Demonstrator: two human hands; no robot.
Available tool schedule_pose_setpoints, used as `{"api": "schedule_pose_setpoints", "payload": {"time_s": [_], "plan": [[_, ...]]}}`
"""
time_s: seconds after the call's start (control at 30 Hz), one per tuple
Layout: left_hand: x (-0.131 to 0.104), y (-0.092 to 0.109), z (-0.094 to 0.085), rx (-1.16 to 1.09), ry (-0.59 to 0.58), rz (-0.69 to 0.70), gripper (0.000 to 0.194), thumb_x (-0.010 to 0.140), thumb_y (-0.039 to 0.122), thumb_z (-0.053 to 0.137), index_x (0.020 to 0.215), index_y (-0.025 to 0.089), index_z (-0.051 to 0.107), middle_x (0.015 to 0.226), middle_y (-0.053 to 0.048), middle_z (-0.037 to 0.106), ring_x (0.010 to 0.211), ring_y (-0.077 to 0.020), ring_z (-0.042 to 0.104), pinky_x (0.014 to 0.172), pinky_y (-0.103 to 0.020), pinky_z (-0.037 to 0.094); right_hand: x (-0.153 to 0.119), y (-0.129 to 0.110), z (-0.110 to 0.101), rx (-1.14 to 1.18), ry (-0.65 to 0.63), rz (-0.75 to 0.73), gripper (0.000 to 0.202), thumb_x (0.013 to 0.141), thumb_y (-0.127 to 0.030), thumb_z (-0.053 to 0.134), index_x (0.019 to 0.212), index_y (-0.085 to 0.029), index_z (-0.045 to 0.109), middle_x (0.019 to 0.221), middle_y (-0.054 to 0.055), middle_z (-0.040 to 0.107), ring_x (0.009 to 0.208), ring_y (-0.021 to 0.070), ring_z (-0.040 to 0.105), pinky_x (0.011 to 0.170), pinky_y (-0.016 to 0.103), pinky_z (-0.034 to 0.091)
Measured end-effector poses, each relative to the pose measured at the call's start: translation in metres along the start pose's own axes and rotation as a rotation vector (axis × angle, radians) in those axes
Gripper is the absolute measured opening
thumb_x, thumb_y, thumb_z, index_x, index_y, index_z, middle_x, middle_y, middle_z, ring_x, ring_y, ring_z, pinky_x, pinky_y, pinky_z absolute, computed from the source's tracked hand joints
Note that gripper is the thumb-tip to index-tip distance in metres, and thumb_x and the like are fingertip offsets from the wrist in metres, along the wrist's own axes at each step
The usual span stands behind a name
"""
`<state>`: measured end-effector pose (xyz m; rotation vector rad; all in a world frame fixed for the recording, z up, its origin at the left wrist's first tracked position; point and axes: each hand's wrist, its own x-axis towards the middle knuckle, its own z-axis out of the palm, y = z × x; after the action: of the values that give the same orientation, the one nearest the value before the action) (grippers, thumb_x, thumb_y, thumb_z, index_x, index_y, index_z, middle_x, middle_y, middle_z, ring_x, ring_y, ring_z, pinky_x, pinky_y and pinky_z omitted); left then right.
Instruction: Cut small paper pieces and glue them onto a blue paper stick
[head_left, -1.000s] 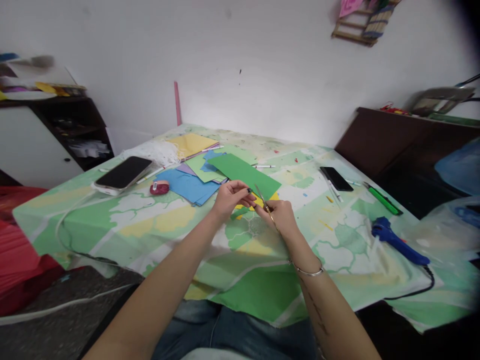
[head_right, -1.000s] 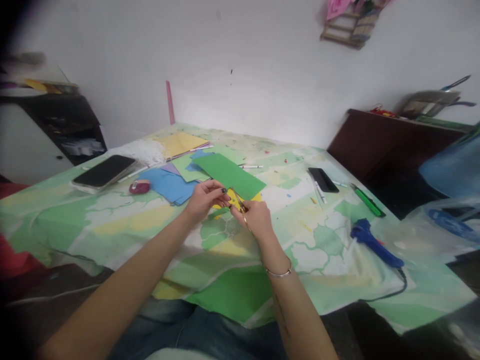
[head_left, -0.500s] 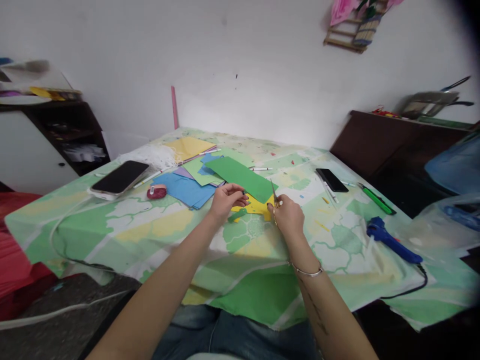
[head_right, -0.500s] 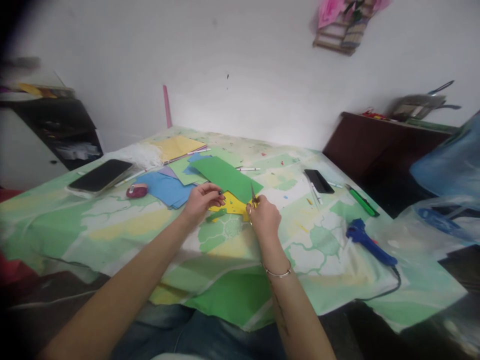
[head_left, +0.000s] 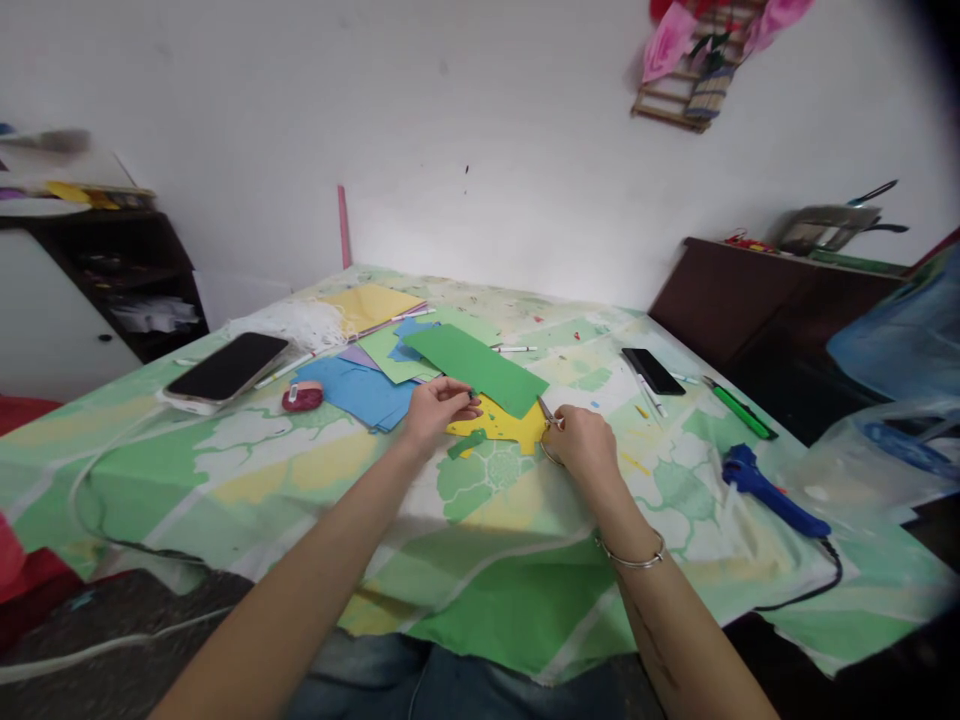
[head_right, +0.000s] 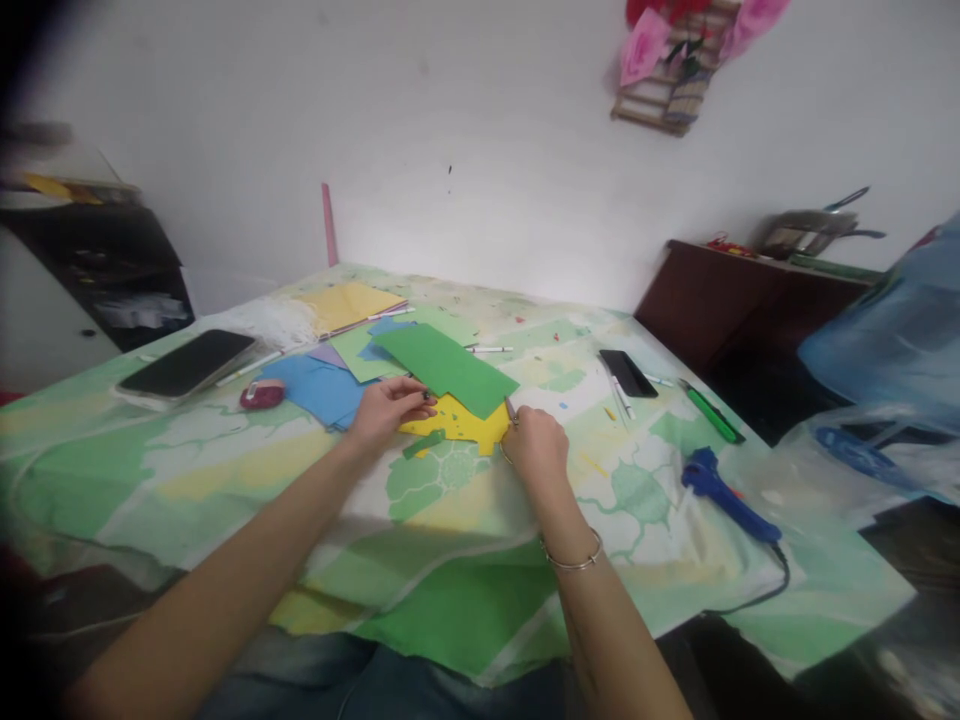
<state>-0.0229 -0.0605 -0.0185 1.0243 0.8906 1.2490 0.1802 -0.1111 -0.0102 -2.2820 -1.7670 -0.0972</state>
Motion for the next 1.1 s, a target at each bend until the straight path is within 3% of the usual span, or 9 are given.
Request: {"api": "schedule_pose_setpoints", "payload": {"time_s": [0.1,0.2,0.37,0.53,0.67,0.83,1.0,1.1], "plan": [[0.002,0.011,-0.009,0.008,-0.052,0.017,0.018,0.061,0.013,0.069,0.077,0.009,0.061,0.065,-0.006,0.069,0.055,-0.0126,0.066,0.055,-0.020,0.054,0.005,-0.010,-0.006,0.046,-0.012,-0.116,0.029,0.079,-0.013,0.045,0.097,-0.015,0.068,0.096,0.015,0.067,0.091,0.0256,0.059,0.072,0.031,0.040],[0.010,0.024,-0.019,0.060,-0.031,0.086,0.019,0.060,0.015,0.070,0.076,0.009,0.062,0.064,-0.005,0.069,0.054,-0.0120,0.065,0.055,-0.020,0.053,0.012,-0.025,-0.007,0.133,-0.085,-0.302,0.030,0.078,-0.011,0.049,0.099,-0.019,0.068,0.097,0.008,0.069,0.090,0.0192,0.060,0.076,0.025,0.040],[0.034,0.035,-0.034,0.177,-0.088,0.100,0.019,0.059,0.014,0.070,0.076,0.009,0.062,0.064,-0.006,0.068,0.055,-0.0139,0.066,0.056,-0.022,0.054,0.035,-0.050,0.004,0.227,-0.220,-0.526,0.030,0.069,-0.006,0.057,0.091,-0.020,0.071,0.084,0.002,0.071,0.077,0.0141,0.062,0.065,0.019,0.041],[0.055,0.031,-0.049,0.201,-0.084,0.093,0.018,0.059,0.015,0.071,0.072,0.009,0.060,0.068,-0.009,0.070,0.060,-0.0160,0.068,0.061,-0.025,0.056,0.064,-0.071,0.016,0.222,-0.180,-0.554,0.032,0.073,-0.003,0.049,0.091,-0.017,0.072,0.085,0.005,0.071,0.077,0.0158,0.061,0.065,0.021,0.040],[0.057,0.022,-0.054,0.237,-0.148,0.067,0.020,0.058,0.019,0.074,0.069,0.009,0.061,0.067,-0.008,0.069,0.058,-0.0147,0.067,0.060,-0.024,0.055,0.076,-0.086,0.030,0.208,-0.175,-0.585,0.030,0.075,-0.007,0.050,0.091,-0.020,0.071,0.083,0.004,0.070,0.077,0.0164,0.060,0.067,0.023,0.039],[0.050,0.017,-0.052,0.286,-0.222,0.043,0.020,0.058,0.018,0.074,0.072,0.009,0.063,0.061,-0.006,0.067,0.055,-0.0139,0.066,0.056,-0.023,0.054,0.080,-0.095,0.048,0.192,-0.196,-0.575,0.017,0.076,-0.012,0.057,0.088,-0.016,0.068,0.084,0.006,0.068,0.077,0.0178,0.059,0.065,0.025,0.040],[0.048,0.016,-0.046,0.330,-0.210,0.061,0.012,0.061,0.015,0.068,0.071,0.010,0.064,0.055,-0.003,0.065,0.049,-0.0121,0.063,0.050,-0.020,0.052,0.081,-0.093,0.053,0.194,-0.220,-0.606,0.011,0.085,-0.022,0.055,0.085,-0.013,0.061,0.084,0.003,0.063,0.077,0.0139,0.058,0.070,0.030,0.045],[0.046,0.017,-0.043,0.333,-0.209,0.055,0.011,0.061,0.012,0.065,0.072,0.011,0.065,0.051,-0.001,0.064,0.045,-0.0110,0.062,0.045,-0.018,0.050,0.079,-0.091,0.052,0.216,-0.208,-0.628,0.010,0.081,-0.012,0.054,0.086,-0.013,0.062,0.085,0.004,0.063,0.077,0.0136,0.056,0.069,0.026,0.042]]}}
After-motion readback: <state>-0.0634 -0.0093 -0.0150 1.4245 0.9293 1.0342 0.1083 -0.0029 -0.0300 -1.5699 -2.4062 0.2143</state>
